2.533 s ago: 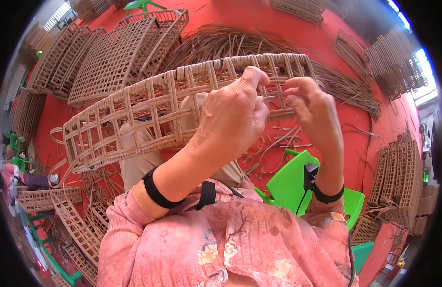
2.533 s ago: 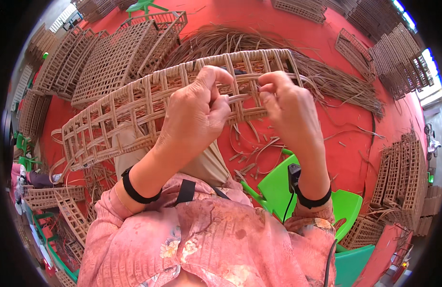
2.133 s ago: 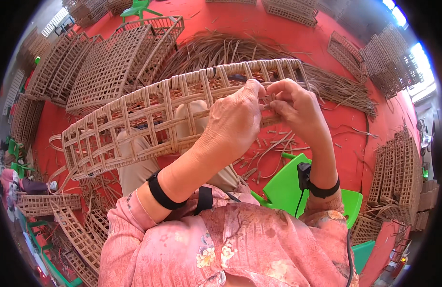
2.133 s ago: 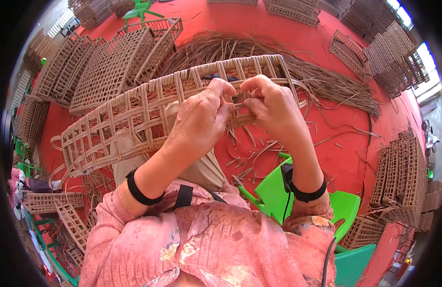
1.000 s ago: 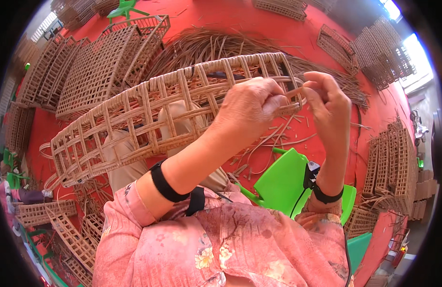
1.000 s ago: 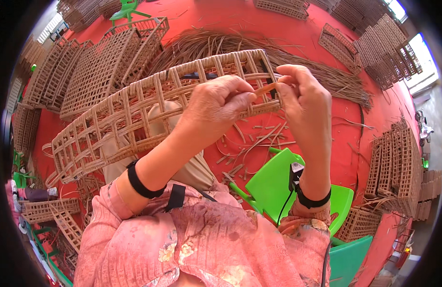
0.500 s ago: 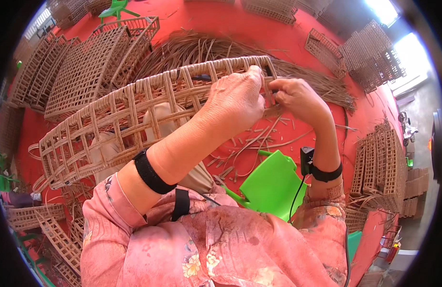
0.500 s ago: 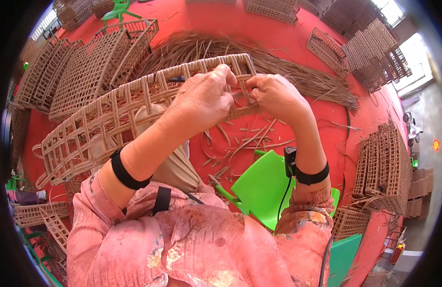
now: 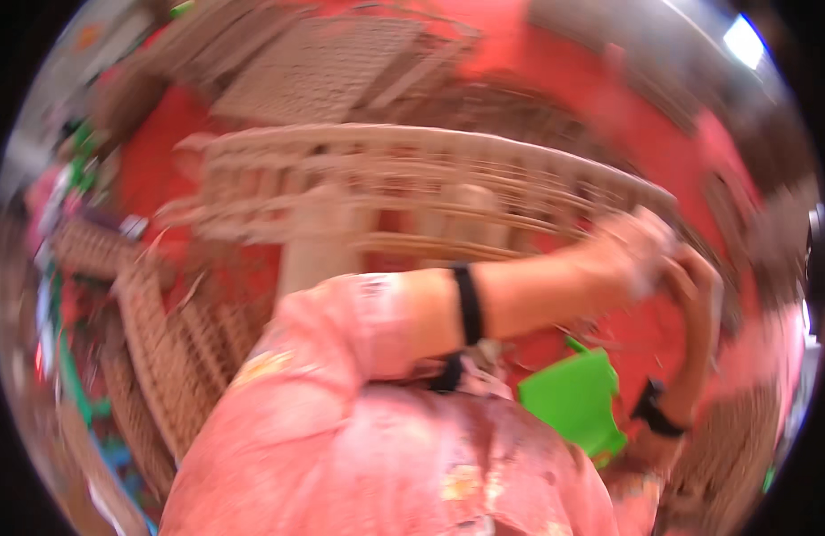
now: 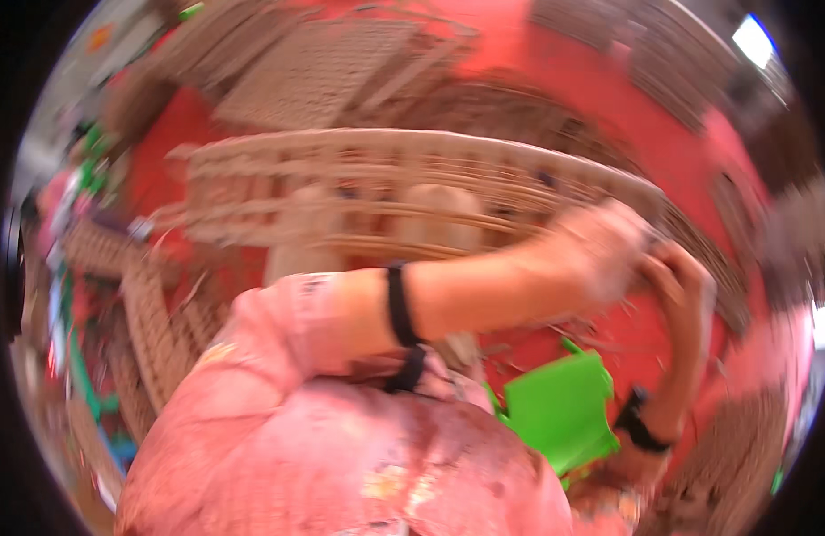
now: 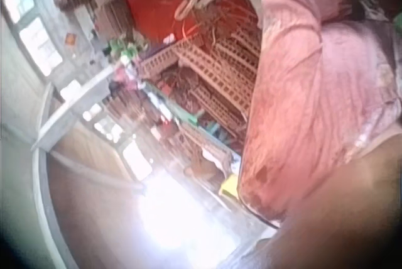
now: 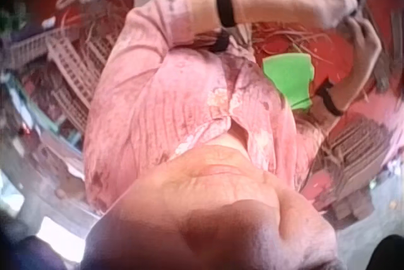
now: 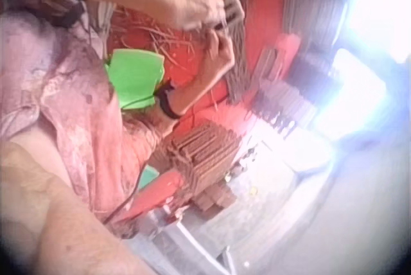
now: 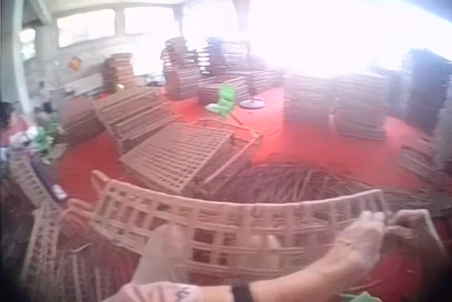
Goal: Manually weaving and assembling a curved bamboo or wood frame with thin strips.
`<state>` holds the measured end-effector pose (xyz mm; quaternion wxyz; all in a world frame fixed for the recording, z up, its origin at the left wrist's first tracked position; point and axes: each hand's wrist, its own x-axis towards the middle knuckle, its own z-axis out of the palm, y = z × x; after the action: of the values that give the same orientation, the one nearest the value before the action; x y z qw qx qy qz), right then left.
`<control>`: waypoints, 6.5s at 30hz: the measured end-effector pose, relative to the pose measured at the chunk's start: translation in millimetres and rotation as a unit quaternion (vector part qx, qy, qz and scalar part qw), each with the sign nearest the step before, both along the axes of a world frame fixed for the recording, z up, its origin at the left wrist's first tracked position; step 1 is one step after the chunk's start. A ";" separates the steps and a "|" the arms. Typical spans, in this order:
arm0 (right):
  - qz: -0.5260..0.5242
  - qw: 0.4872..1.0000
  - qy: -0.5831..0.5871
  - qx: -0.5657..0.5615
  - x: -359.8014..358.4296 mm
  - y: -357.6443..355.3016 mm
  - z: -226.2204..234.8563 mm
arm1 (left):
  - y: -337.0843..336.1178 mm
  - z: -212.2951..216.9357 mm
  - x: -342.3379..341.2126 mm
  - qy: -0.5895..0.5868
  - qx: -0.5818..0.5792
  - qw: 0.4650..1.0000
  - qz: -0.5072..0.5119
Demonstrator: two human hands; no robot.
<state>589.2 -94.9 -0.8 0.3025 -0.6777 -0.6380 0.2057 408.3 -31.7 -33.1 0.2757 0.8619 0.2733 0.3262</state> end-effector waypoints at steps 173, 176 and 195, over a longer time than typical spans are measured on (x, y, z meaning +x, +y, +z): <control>0.204 0.958 0.172 -0.103 -433.4 75.3 13.5 | 15.0 -2.2 -474.7 -0.117 -0.075 0.959 0.246; 0.201 0.970 0.115 -0.072 -433.2 79.0 24.3 | 3.2 10.4 -458.1 -0.039 -0.023 0.951 0.306; 0.190 0.978 -0.040 -0.080 -358.8 70.8 37.2 | 13.8 23.5 -413.3 -0.141 -0.159 0.966 0.146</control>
<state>230.4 -24.2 36.4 0.1770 -0.5736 -0.7483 0.2824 -5.0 -17.8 -9.6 0.3946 0.7032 0.4029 0.4330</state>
